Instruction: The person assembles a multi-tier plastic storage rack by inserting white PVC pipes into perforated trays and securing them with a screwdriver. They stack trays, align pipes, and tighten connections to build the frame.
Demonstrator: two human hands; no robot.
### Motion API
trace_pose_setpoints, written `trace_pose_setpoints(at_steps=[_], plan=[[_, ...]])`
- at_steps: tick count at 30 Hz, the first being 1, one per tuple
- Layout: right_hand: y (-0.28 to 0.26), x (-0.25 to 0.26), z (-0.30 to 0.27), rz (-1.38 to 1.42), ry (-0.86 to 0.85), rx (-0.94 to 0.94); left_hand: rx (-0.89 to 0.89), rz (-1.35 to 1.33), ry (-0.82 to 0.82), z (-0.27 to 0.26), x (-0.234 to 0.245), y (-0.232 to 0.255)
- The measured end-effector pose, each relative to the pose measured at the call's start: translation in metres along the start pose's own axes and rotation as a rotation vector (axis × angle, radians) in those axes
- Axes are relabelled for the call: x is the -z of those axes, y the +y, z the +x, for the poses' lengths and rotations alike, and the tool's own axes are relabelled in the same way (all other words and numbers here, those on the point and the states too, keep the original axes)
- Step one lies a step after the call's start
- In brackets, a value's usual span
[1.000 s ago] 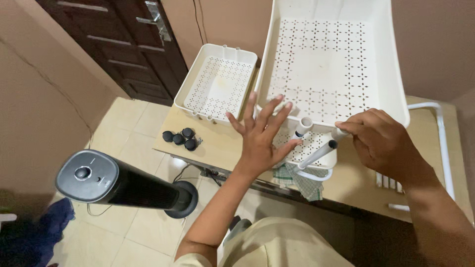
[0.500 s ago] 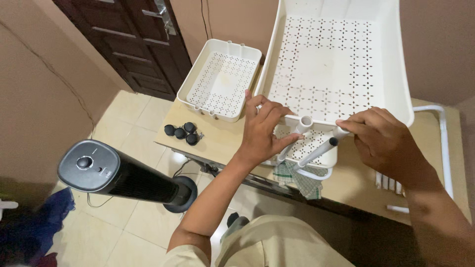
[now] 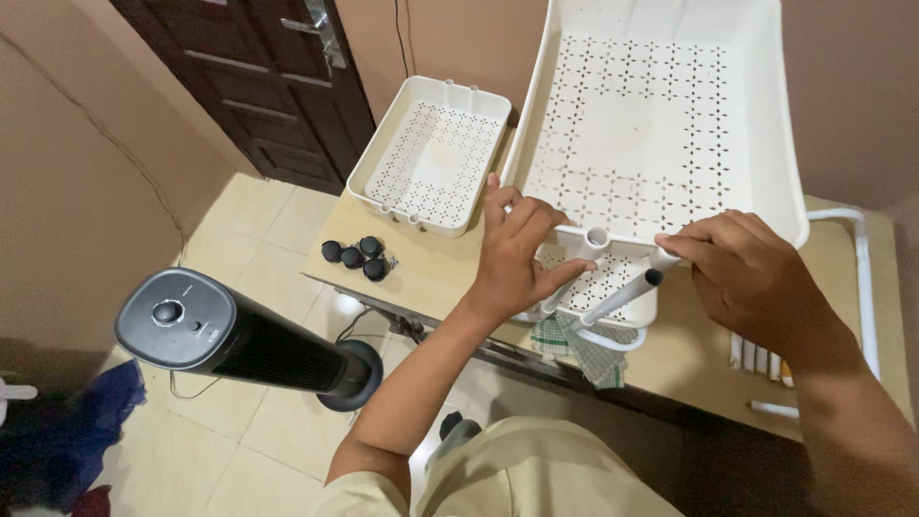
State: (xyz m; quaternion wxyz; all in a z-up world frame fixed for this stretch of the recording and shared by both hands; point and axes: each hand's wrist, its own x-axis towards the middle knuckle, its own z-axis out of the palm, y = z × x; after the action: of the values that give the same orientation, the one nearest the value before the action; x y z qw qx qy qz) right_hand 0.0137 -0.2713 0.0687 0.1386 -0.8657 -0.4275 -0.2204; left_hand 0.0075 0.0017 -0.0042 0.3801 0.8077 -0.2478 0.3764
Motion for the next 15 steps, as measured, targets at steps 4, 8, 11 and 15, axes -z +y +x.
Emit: trace_pose_setpoints(at_steps=[4, 8, 11, 15], plan=[[-0.002, 0.002, -0.001, -0.002, 0.017, 0.012, -0.024, 0.007, 0.004, 0.000, 0.000, 0.001], [-0.002, -0.005, -0.008, -0.029, 0.029, 0.007, -0.055, 0.032, -0.008, -0.001, 0.000, -0.001], [0.000, -0.013, -0.011, -0.089, 0.057, 0.041, -0.087, 0.032, -0.018, 0.001, 0.001, -0.003], [-0.003, -0.022, -0.015, -0.092, 0.092, 0.085, -0.106, 0.047, -0.039, 0.004, 0.002, -0.001]])
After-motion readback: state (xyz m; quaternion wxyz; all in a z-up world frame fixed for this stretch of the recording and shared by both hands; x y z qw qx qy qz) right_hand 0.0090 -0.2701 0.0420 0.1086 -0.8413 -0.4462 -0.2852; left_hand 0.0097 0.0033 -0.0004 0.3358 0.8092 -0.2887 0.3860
